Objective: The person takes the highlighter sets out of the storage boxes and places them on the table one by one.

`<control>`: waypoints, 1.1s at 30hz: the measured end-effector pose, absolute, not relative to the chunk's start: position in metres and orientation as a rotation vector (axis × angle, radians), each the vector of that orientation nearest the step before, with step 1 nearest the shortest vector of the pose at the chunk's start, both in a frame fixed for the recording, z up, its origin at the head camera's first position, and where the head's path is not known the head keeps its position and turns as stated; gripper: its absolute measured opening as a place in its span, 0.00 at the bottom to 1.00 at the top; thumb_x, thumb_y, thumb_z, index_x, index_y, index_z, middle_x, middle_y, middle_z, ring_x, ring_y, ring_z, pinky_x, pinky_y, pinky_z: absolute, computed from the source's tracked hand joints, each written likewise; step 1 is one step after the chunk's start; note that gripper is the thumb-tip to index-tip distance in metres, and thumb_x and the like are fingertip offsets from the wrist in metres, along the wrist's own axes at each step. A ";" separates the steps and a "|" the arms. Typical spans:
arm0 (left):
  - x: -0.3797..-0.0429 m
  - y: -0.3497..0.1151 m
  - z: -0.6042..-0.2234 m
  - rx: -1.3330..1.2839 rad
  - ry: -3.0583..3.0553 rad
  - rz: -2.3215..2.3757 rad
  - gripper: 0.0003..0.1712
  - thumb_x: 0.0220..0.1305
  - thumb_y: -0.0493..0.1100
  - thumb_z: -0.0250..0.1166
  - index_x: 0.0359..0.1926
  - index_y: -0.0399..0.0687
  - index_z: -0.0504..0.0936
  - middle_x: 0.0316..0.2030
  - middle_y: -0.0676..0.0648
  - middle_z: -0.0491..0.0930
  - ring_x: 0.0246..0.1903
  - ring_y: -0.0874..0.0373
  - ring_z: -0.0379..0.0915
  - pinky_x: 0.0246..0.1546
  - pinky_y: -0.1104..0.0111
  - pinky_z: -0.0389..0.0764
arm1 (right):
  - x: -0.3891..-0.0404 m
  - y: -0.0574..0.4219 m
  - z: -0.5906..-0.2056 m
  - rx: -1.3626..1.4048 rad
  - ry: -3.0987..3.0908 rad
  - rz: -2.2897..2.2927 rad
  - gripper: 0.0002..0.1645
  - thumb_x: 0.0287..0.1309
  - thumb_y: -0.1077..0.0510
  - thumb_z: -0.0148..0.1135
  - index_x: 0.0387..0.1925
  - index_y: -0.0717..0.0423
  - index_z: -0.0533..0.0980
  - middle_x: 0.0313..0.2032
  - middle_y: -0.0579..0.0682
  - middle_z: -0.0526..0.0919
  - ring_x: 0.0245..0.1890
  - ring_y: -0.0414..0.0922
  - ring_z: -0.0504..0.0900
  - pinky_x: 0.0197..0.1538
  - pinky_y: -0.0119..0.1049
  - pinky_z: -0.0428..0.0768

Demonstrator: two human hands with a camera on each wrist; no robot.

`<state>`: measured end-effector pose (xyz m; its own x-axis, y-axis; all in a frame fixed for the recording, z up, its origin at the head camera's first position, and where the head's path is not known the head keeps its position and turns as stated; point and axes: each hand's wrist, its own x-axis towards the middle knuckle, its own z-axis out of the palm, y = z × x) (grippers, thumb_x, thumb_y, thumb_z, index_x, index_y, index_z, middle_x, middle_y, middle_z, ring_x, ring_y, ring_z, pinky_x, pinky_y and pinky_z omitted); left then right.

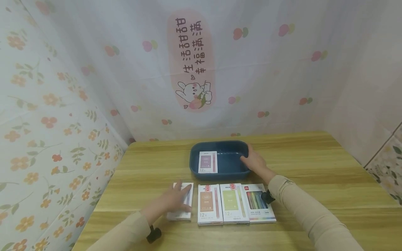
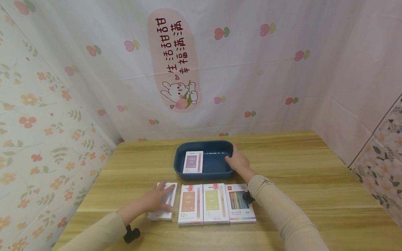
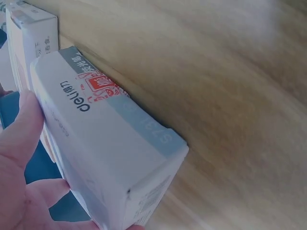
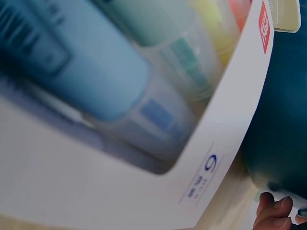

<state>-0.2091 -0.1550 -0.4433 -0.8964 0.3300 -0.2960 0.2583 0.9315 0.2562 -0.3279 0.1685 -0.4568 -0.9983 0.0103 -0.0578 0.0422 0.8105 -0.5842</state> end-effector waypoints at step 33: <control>-0.197 -0.142 -0.449 0.379 2.712 0.424 0.51 0.43 0.58 0.70 0.67 0.48 0.60 0.67 0.29 0.46 0.62 0.24 0.41 0.55 0.37 0.59 | -0.327 0.168 -0.457 0.069 2.940 -0.947 0.44 0.59 0.49 0.51 0.70 0.58 0.43 0.21 0.53 0.72 0.17 0.46 0.70 0.17 0.34 0.63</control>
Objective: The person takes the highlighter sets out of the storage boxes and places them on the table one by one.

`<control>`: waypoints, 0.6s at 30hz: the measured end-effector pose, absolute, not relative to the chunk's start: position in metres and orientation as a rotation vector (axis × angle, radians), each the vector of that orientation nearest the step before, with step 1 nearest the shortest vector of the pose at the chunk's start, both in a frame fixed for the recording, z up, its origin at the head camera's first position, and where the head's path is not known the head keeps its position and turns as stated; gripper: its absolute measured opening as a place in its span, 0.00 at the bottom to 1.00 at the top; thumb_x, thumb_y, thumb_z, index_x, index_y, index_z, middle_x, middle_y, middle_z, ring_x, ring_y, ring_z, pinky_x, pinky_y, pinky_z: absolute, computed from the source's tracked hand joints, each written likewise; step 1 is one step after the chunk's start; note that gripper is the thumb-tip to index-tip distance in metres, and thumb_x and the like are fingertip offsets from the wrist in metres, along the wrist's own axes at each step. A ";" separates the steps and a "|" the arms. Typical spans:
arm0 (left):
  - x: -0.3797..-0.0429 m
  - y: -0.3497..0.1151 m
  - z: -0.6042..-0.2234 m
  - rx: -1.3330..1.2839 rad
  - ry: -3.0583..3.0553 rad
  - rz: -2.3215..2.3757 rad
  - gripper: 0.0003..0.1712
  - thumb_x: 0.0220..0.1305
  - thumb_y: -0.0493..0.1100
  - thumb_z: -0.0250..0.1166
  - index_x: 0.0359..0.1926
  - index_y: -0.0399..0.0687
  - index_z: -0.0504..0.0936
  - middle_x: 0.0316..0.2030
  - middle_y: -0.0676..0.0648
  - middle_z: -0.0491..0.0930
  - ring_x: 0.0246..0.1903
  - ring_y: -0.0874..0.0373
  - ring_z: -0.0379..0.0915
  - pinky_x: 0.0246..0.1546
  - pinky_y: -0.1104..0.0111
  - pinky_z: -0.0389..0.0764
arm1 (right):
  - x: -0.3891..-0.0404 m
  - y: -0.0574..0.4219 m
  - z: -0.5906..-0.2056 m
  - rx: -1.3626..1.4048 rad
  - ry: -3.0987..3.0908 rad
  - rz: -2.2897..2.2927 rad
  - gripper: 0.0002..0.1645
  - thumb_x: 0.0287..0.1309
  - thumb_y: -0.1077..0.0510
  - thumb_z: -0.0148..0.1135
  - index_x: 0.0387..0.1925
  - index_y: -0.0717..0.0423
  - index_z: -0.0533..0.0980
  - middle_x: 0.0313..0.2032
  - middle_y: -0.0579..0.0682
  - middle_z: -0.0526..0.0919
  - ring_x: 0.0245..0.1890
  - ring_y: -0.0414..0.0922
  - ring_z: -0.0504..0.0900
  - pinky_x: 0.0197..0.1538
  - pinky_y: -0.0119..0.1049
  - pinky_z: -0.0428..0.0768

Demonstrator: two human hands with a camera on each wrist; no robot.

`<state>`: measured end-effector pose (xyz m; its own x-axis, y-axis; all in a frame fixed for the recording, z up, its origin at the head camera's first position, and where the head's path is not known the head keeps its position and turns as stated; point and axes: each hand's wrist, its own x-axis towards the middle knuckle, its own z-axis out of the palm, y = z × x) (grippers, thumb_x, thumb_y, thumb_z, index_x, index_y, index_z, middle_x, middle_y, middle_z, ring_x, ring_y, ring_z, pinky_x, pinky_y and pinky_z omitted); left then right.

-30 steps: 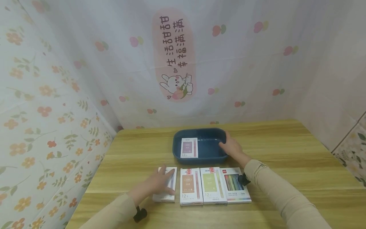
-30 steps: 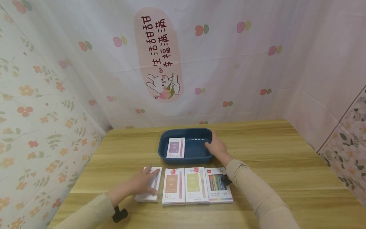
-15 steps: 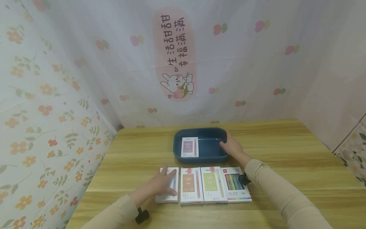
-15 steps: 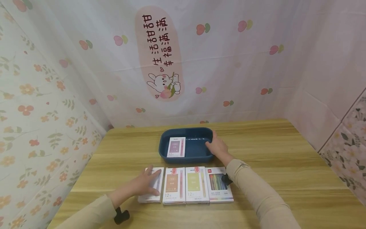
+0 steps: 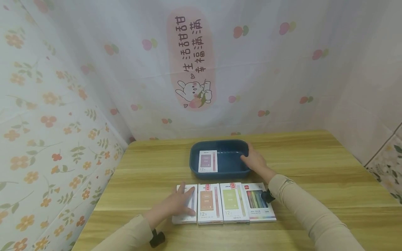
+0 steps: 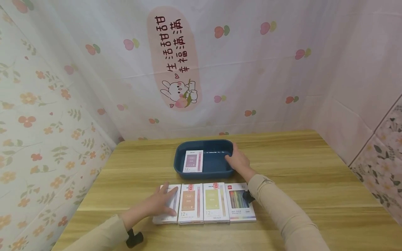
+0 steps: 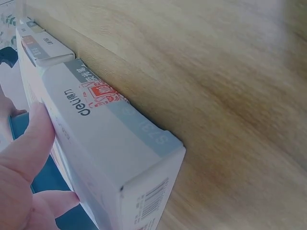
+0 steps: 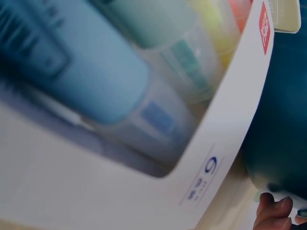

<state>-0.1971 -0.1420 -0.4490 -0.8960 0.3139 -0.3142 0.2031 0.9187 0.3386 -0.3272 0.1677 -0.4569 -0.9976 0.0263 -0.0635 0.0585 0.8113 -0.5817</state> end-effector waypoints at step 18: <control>-0.197 -0.139 -0.446 0.370 2.711 0.415 0.50 0.45 0.58 0.70 0.67 0.48 0.60 0.67 0.29 0.47 0.63 0.24 0.41 0.54 0.37 0.60 | -0.328 0.168 -0.456 0.067 2.931 -0.925 0.44 0.60 0.48 0.50 0.70 0.58 0.42 0.17 0.52 0.70 0.14 0.44 0.67 0.15 0.33 0.61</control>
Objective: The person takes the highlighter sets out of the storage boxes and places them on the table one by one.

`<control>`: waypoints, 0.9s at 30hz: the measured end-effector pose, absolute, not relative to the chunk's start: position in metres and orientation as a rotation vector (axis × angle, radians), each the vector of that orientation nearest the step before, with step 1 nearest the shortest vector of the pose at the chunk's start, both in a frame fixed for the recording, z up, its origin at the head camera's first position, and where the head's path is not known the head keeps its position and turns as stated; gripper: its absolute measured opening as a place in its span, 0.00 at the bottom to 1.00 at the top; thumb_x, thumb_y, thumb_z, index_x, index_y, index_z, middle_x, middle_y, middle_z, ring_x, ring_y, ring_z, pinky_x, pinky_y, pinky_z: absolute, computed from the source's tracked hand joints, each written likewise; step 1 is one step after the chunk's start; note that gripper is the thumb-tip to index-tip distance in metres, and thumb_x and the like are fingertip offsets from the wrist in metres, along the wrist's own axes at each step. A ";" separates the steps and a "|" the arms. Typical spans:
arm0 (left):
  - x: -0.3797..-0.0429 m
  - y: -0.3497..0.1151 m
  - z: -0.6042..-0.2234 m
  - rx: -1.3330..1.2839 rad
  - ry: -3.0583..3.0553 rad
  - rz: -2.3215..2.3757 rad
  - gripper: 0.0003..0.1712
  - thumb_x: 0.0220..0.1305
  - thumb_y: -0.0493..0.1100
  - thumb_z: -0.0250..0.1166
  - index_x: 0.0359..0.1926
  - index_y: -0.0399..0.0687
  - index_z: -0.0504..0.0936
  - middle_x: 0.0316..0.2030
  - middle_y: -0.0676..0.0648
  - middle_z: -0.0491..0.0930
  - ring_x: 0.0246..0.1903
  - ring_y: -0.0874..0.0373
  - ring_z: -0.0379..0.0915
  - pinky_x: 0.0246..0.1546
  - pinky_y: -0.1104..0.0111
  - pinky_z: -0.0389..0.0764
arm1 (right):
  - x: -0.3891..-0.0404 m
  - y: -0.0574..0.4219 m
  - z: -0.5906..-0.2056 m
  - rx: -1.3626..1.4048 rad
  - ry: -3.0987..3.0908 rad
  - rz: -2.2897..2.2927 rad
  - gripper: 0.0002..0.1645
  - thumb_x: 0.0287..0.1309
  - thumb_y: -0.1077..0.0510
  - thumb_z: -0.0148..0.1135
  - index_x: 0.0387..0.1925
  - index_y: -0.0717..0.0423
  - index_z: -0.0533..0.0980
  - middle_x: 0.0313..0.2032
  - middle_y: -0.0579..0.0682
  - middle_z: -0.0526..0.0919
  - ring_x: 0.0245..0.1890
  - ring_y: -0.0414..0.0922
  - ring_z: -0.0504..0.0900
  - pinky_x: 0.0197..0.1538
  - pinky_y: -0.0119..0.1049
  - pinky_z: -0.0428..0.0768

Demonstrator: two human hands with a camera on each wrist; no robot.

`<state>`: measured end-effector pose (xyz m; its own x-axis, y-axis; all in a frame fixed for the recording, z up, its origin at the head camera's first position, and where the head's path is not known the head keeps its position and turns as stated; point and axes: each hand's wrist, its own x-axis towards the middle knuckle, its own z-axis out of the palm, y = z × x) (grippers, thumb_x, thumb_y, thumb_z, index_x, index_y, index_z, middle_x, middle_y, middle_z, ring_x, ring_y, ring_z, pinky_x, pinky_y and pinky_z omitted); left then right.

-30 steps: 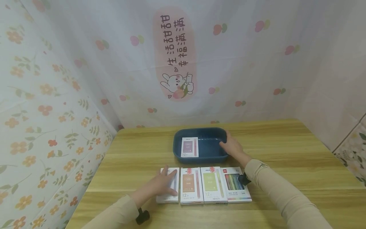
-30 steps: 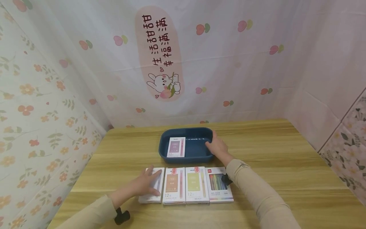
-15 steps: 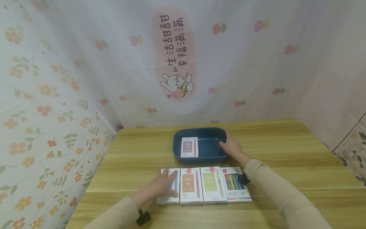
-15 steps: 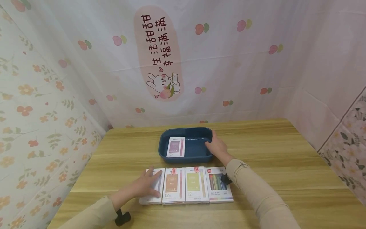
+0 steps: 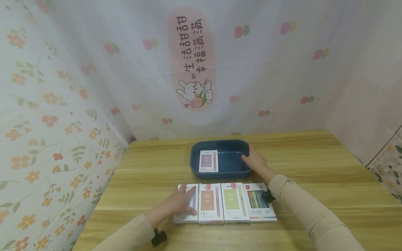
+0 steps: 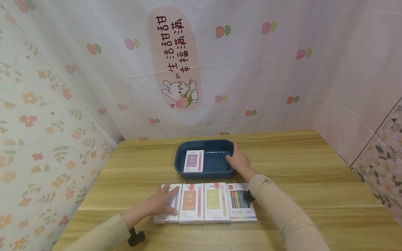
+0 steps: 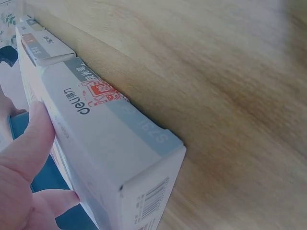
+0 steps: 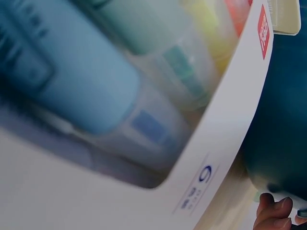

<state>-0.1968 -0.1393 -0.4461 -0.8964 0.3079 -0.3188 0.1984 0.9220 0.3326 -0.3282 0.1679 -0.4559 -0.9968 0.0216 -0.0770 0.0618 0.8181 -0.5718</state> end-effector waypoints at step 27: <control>-0.205 -0.139 -0.433 0.458 2.824 0.343 0.47 0.45 0.61 0.68 0.64 0.47 0.65 0.66 0.30 0.52 0.62 0.25 0.45 0.58 0.38 0.55 | -0.327 0.169 -0.457 0.051 2.925 -0.965 0.44 0.59 0.49 0.51 0.70 0.58 0.43 0.16 0.51 0.69 0.13 0.43 0.66 0.15 0.32 0.62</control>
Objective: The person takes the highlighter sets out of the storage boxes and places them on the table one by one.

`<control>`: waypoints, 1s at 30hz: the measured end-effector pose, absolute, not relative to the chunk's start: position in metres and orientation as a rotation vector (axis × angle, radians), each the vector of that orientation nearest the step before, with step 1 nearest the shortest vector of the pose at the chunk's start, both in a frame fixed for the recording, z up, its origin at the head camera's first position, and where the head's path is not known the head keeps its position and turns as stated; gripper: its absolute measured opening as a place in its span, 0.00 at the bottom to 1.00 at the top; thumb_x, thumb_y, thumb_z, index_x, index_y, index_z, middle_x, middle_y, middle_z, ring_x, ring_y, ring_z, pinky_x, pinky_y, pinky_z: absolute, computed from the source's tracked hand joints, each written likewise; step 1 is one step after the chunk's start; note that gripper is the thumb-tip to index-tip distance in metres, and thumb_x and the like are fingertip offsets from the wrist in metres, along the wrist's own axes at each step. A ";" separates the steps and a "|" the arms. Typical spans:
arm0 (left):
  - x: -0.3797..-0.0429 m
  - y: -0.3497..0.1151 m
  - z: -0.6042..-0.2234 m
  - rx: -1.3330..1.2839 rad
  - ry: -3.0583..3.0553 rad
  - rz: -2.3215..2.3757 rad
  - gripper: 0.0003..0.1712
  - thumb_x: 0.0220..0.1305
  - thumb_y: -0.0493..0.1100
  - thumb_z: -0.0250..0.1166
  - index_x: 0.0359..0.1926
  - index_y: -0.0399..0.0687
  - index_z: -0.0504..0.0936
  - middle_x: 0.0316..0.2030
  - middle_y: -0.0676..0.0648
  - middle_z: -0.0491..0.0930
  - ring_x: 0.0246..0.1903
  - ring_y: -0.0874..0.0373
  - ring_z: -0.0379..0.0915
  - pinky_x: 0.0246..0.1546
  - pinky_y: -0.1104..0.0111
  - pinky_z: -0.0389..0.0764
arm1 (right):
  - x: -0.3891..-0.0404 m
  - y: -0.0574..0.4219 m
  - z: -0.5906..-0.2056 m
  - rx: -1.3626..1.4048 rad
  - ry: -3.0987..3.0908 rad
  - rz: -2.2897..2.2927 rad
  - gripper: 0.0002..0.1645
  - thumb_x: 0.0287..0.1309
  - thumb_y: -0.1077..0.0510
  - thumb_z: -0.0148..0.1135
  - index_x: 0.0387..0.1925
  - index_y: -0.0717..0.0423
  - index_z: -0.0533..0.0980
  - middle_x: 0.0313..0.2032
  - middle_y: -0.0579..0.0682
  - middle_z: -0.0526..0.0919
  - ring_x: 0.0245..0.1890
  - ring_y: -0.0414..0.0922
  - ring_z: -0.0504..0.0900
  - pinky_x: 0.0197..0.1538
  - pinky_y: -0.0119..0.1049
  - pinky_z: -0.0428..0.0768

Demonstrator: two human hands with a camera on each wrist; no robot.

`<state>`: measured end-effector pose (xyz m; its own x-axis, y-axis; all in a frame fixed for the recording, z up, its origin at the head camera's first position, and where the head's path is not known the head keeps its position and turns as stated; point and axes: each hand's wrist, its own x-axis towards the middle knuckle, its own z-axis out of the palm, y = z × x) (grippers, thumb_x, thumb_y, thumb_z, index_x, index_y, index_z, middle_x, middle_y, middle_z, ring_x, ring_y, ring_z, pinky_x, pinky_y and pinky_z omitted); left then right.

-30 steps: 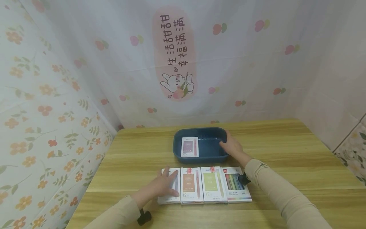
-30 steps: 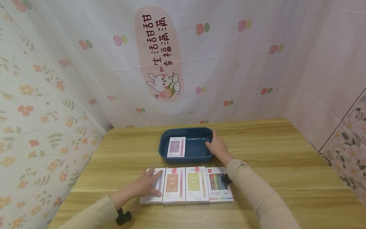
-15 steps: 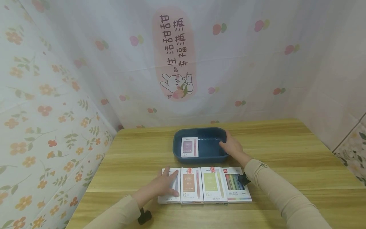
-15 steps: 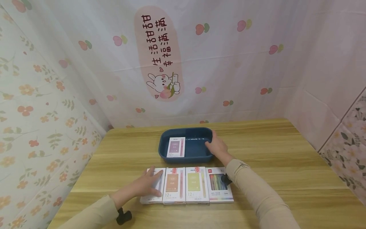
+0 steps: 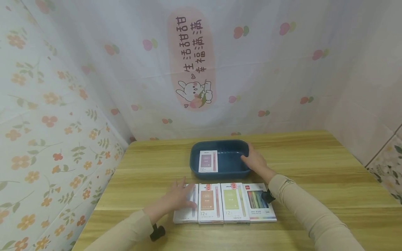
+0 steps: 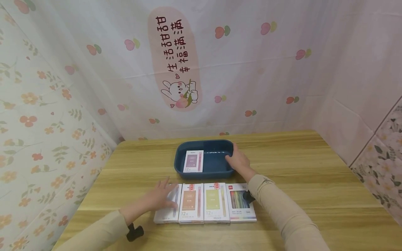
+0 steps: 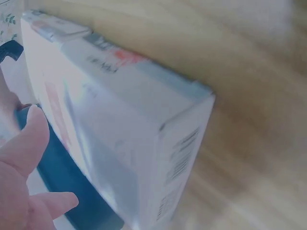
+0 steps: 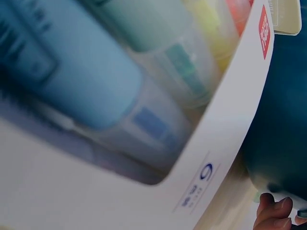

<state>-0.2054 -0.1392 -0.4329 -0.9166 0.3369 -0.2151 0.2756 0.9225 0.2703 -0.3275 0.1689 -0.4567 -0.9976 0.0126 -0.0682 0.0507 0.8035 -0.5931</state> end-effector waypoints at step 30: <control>-0.259 -0.106 -0.385 0.617 3.074 0.185 0.43 0.53 0.64 0.61 0.68 0.59 0.58 0.70 0.37 0.42 0.66 0.30 0.33 0.62 0.40 0.47 | -0.328 0.169 -0.456 0.064 2.914 -0.939 0.45 0.60 0.49 0.51 0.69 0.61 0.42 0.27 0.57 0.76 0.18 0.46 0.71 0.16 0.33 0.64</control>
<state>-0.2590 -0.1064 -0.3850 -0.9228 0.3845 0.0227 0.3845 0.9159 0.1151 -0.3282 0.1689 -0.4560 -0.9960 0.0151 -0.0884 0.0639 0.8112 -0.5813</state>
